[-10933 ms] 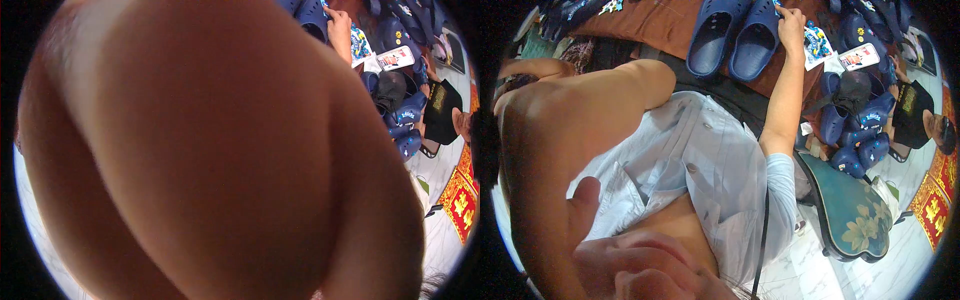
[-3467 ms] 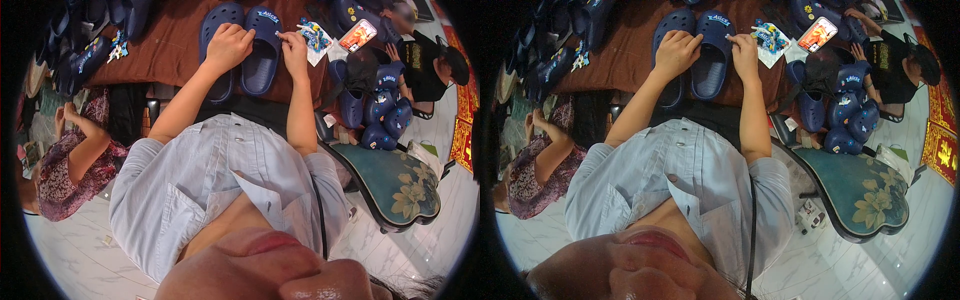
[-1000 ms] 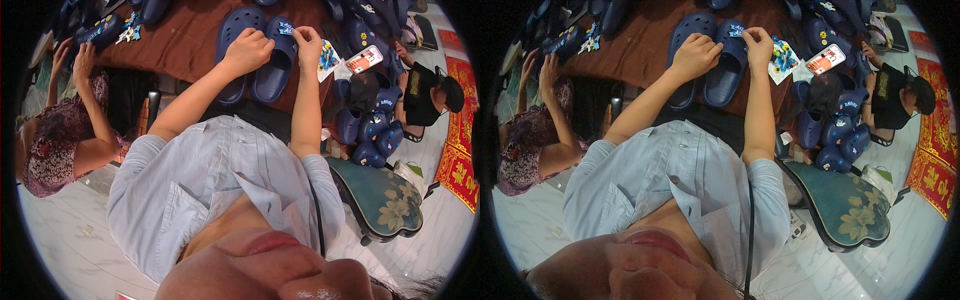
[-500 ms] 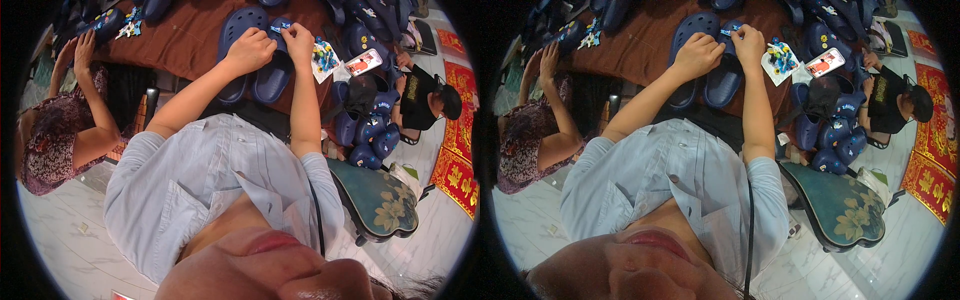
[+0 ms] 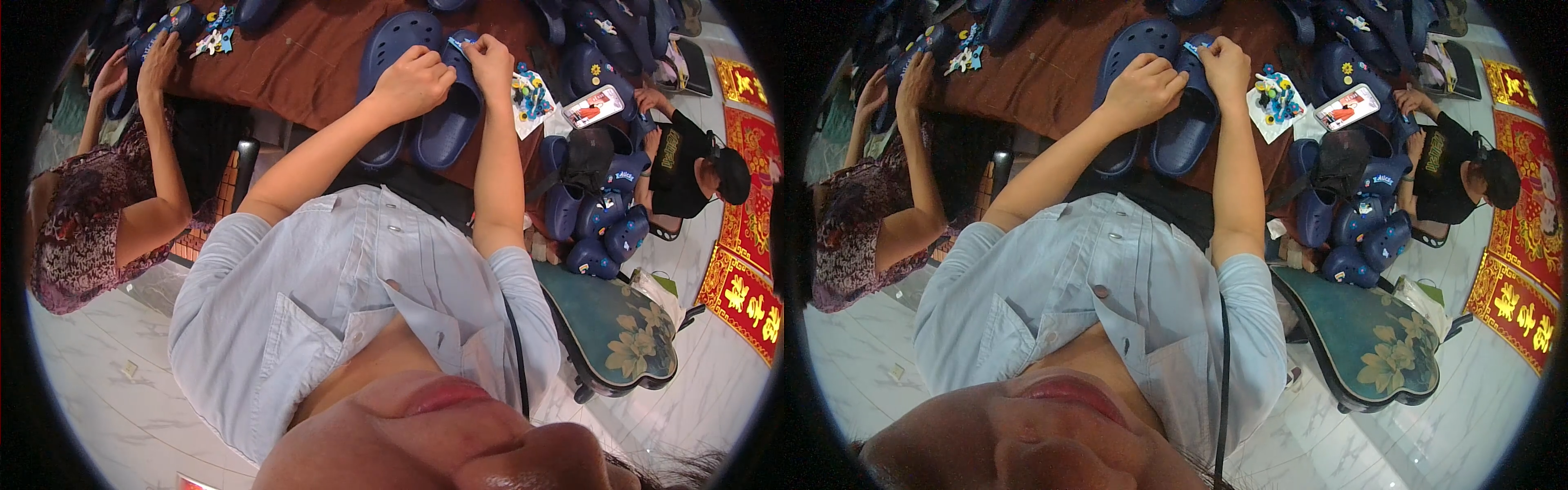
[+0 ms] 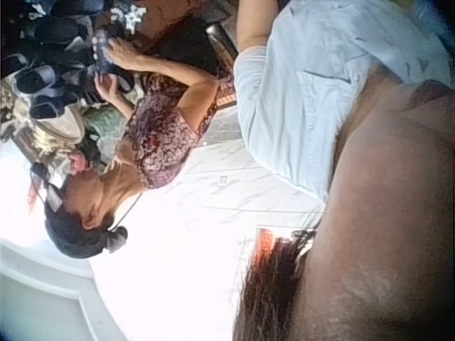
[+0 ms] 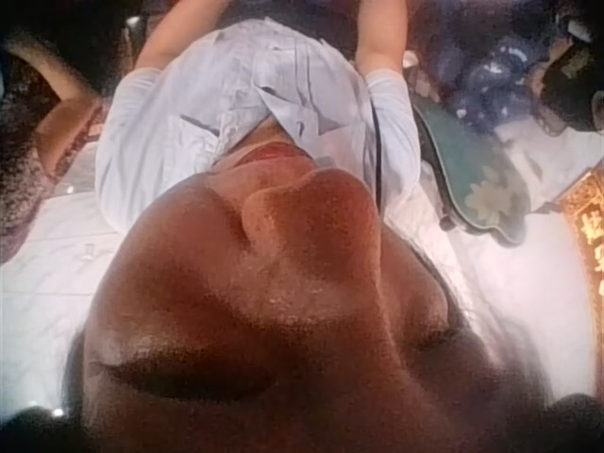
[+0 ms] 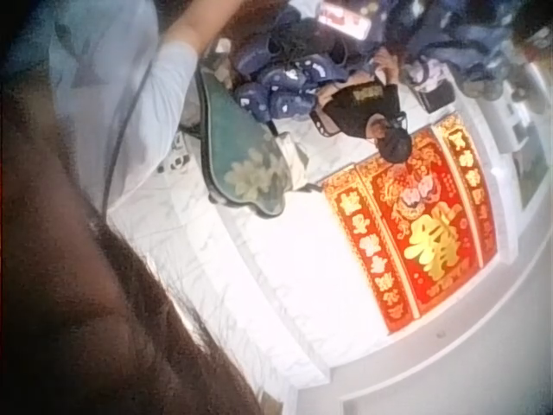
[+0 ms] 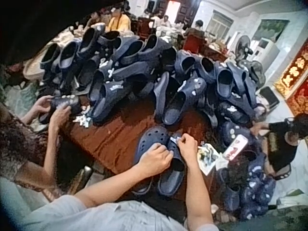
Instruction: Attaching decorative charms into the holes of rubber clogs.
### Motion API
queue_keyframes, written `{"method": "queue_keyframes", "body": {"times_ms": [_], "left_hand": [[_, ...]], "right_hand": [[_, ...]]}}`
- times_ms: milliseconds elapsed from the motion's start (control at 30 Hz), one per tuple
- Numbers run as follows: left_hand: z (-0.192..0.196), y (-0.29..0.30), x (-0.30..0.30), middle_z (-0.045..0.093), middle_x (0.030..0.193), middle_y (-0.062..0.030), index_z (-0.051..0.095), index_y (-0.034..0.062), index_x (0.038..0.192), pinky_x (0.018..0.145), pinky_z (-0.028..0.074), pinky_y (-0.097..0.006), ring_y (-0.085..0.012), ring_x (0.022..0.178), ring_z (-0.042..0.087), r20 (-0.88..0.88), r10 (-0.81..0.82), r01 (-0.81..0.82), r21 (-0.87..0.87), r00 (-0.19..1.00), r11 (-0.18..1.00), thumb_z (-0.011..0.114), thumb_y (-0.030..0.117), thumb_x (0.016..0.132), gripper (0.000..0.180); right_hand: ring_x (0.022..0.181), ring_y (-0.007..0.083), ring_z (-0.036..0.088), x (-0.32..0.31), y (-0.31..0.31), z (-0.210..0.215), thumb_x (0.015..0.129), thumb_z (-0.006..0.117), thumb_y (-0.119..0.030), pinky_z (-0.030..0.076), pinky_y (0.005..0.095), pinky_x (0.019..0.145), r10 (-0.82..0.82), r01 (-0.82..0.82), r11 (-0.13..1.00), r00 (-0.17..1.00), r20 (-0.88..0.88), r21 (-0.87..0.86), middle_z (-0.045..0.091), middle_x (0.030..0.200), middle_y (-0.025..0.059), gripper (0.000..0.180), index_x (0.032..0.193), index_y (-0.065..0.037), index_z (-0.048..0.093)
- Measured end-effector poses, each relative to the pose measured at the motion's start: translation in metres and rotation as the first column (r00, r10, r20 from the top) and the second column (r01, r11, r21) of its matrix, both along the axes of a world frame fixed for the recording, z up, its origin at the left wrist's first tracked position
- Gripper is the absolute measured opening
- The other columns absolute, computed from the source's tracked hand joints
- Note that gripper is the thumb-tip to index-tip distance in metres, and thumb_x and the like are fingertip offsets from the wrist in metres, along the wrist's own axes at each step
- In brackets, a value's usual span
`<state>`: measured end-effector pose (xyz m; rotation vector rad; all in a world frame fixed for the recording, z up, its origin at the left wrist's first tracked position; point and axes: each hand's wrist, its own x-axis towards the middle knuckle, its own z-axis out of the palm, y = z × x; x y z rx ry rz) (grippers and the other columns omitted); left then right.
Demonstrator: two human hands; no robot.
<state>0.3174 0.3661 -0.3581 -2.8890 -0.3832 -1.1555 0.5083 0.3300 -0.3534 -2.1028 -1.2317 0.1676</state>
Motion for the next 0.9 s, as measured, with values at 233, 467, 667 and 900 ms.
{"method": "queue_keyframes", "body": {"times_ms": [233, 467, 667, 900], "left_hand": [[-0.001, -0.001, 0.003, 0.067, 0.083, -0.0016, 0.071, 0.0092, 0.097, 0.089, 0.048, -0.034, -0.0176, 0.088, 0.065, -0.001, 0.008, -0.008, 0.020, 1.000, 1.000, 0.073, 0.017, 0.075, 0.024], [0.000, 0.001, 0.002, 0.068, 0.083, -0.0009, 0.071, 0.0091, 0.096, 0.089, 0.049, -0.034, -0.0181, 0.090, 0.065, -0.030, 0.011, -0.011, 0.012, 0.999, 1.000, 0.073, 0.018, 0.074, 0.024], [0.000, 0.001, 0.003, 0.068, 0.084, -0.0007, 0.070, 0.0092, 0.098, 0.089, 0.048, -0.034, -0.0180, 0.090, 0.065, -0.031, 0.010, -0.009, 0.018, 0.999, 1.000, 0.073, 0.018, 0.073, 0.026], [0.003, 0.000, 0.003, 0.068, 0.084, 0.0005, 0.069, 0.0096, 0.099, 0.088, 0.048, -0.034, -0.0173, 0.090, 0.065, -0.045, 0.016, -0.015, 0.037, 0.999, 0.999, 0.074, 0.018, 0.073, 0.028]], "right_hand": [[0.076, 0.0375, 0.069, 0.007, -0.001, 0.001, 0.080, 0.076, -0.031, 0.052, 0.0444, 0.069, -0.001, 0.000, 0.996, 1.000, -0.014, -0.087, 0.069, 0.075, 0.0180, 0.029, 0.079, -0.003, 0.068], [0.082, 0.0397, 0.069, 0.006, 0.006, 0.003, 0.080, 0.075, -0.031, 0.052, 0.0485, 0.072, 0.035, -0.029, 0.985, 0.999, 0.031, -0.171, 0.070, 0.079, 0.0169, 0.026, 0.080, -0.006, 0.065], [0.085, 0.0399, 0.069, 0.010, 0.010, 0.003, 0.080, 0.077, -0.031, 0.052, 0.0490, 0.073, 0.071, -0.064, 0.970, 0.997, 0.022, -0.233, 0.070, 0.082, 0.0182, 0.027, 0.081, -0.007, 0.065], [0.084, 0.0393, 0.069, 0.009, 0.007, -0.001, 0.078, 0.079, -0.033, 0.052, 0.0476, 0.072, 0.014, -0.018, 0.981, 1.000, -0.024, -0.192, 0.070, 0.080, 0.0180, 0.030, 0.080, -0.006, 0.065]]}}
